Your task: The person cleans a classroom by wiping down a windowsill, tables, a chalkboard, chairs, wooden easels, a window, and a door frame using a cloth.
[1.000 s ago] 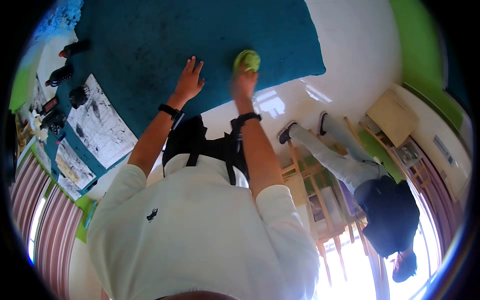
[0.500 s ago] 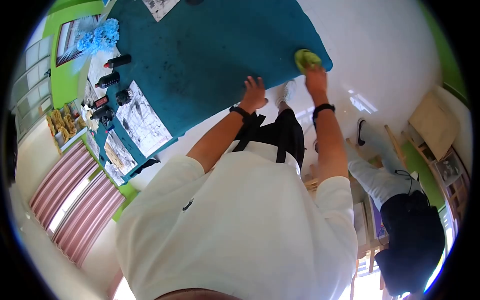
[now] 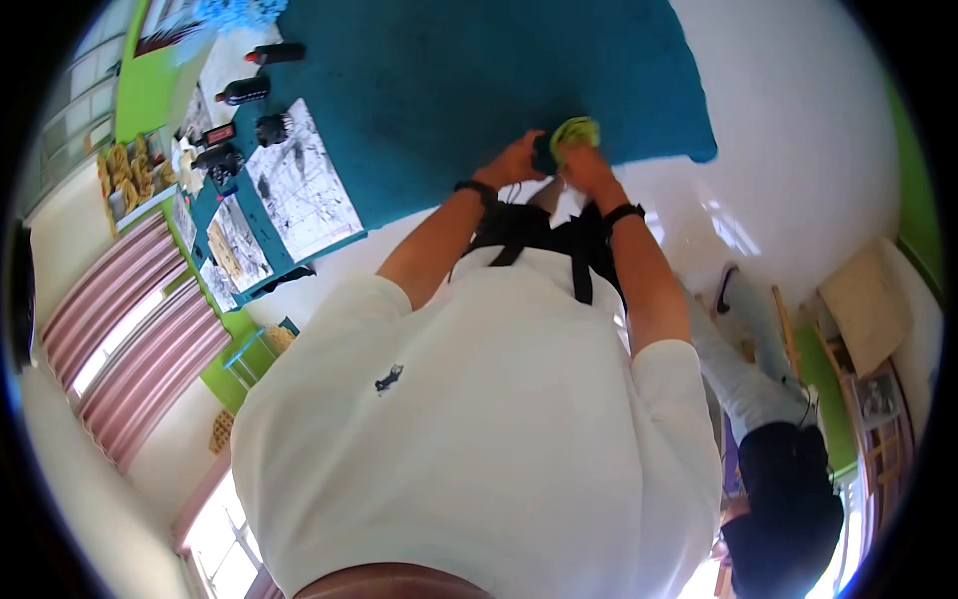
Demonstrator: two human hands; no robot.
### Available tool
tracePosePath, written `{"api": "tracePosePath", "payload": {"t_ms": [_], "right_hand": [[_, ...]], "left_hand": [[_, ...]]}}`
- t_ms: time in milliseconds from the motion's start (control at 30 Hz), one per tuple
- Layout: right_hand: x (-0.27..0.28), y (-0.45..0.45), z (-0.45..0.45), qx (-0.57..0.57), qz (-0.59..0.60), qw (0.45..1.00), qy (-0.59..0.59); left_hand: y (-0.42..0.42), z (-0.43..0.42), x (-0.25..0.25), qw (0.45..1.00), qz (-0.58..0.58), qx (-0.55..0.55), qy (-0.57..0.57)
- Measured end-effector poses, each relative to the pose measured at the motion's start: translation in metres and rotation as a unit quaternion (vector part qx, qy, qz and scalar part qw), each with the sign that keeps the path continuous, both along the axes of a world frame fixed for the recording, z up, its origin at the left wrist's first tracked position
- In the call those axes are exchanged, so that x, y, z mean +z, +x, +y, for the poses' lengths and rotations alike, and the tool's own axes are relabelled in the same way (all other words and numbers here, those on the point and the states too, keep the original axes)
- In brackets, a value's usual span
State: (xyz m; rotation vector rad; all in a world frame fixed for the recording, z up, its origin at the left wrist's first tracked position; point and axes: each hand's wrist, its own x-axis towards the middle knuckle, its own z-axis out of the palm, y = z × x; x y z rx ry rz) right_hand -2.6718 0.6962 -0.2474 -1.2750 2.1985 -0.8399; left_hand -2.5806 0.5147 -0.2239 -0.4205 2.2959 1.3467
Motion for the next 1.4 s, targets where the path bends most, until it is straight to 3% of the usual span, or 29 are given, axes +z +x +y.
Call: {"api": "tracePosePath", "payload": {"t_ms": [33, 100, 200, 233, 300, 400, 467, 533, 633, 667, 733, 800, 867, 933, 1067, 1133, 1200, 1233, 1300, 1333, 1400], "right_hand": [[0.018, 0.001, -0.026, 0.111, -0.058, 0.992, 0.010], [0.027, 0.015, -0.065, 0.169, -0.030, 0.985, 0.014], [0.059, 0.018, -0.098, 0.121, 0.009, 0.991, -0.059], [0.065, 0.017, -0.106, 0.119, 0.006, 0.991, -0.056], [0.074, 0.019, -0.112, 0.100, -0.061, 0.993, 0.014], [0.046, 0.017, -0.094, 0.080, -0.092, 0.992, 0.035], [0.027, 0.005, -0.065, 0.074, -0.053, 0.987, 0.133], [0.048, -0.009, -0.038, 0.021, 0.015, 0.955, 0.296], [0.035, -0.037, 0.008, -0.067, 0.005, 0.935, 0.348], [0.017, -0.046, 0.029, -0.082, -0.011, 0.932, 0.353], [0.013, -0.049, 0.040, -0.100, -0.025, 0.927, 0.361], [0.021, -0.049, 0.046, -0.051, 0.003, 0.949, 0.310], [0.005, -0.043, 0.049, -0.061, -0.016, 0.951, 0.302], [-0.009, -0.033, 0.053, -0.070, -0.036, 0.952, 0.294], [-0.010, -0.019, 0.050, 0.016, -0.118, 0.932, 0.343], [0.009, -0.019, 0.035, 0.036, -0.162, 0.910, 0.379], [0.021, -0.019, 0.030, 0.049, -0.161, 0.911, 0.376], [0.025, -0.019, 0.026, 0.051, -0.163, 0.911, 0.375], [0.034, -0.027, 0.023, 0.059, -0.136, 0.909, 0.389], [0.034, -0.030, 0.024, 0.054, -0.132, 0.910, 0.389], [0.031, -0.043, 0.024, 0.140, -0.139, 0.936, 0.292]], "left_hand": [[0.012, -0.006, -0.001, 0.992, 0.116, -0.002, -0.057], [0.029, -0.021, 0.008, 0.987, 0.111, 0.027, -0.114], [0.046, -0.059, 0.027, 0.957, 0.106, 0.155, -0.220], [0.053, -0.070, 0.028, 0.959, 0.102, 0.154, -0.217], [0.069, -0.085, 0.030, 0.926, 0.066, 0.130, -0.348], [0.106, -0.096, 0.036, 0.919, 0.000, 0.117, -0.377], [0.140, -0.103, 0.043, 0.915, -0.115, 0.136, -0.361], [0.183, -0.114, 0.023, 0.883, -0.157, 0.192, -0.399], [0.226, -0.129, -0.003, 0.850, -0.174, 0.286, -0.406], [0.223, -0.130, -0.008, 0.851, -0.174, 0.289, -0.403], [0.210, -0.135, -0.012, 0.840, -0.069, 0.392, -0.368], [0.171, -0.127, -0.010, 0.834, -0.001, 0.417, -0.362], [0.137, -0.121, -0.022, 0.831, -0.008, 0.357, -0.426], [0.096, -0.105, -0.004, 0.844, -0.071, 0.333, -0.415], [0.057, -0.073, 0.002, 0.862, -0.049, 0.337, -0.375], [0.051, -0.067, -0.013, 0.926, 0.038, 0.150, -0.343], [0.048, -0.052, -0.023, 0.980, 0.114, 0.024, -0.160], [0.045, -0.046, -0.018, 0.980, 0.112, 0.024, -0.161], [0.039, -0.028, -0.008, 0.986, 0.087, -0.104, -0.101], [0.041, -0.025, -0.009, 0.985, 0.093, -0.106, -0.101], [0.045, -0.040, -0.011, 0.975, 0.134, -0.132, -0.118]]}}
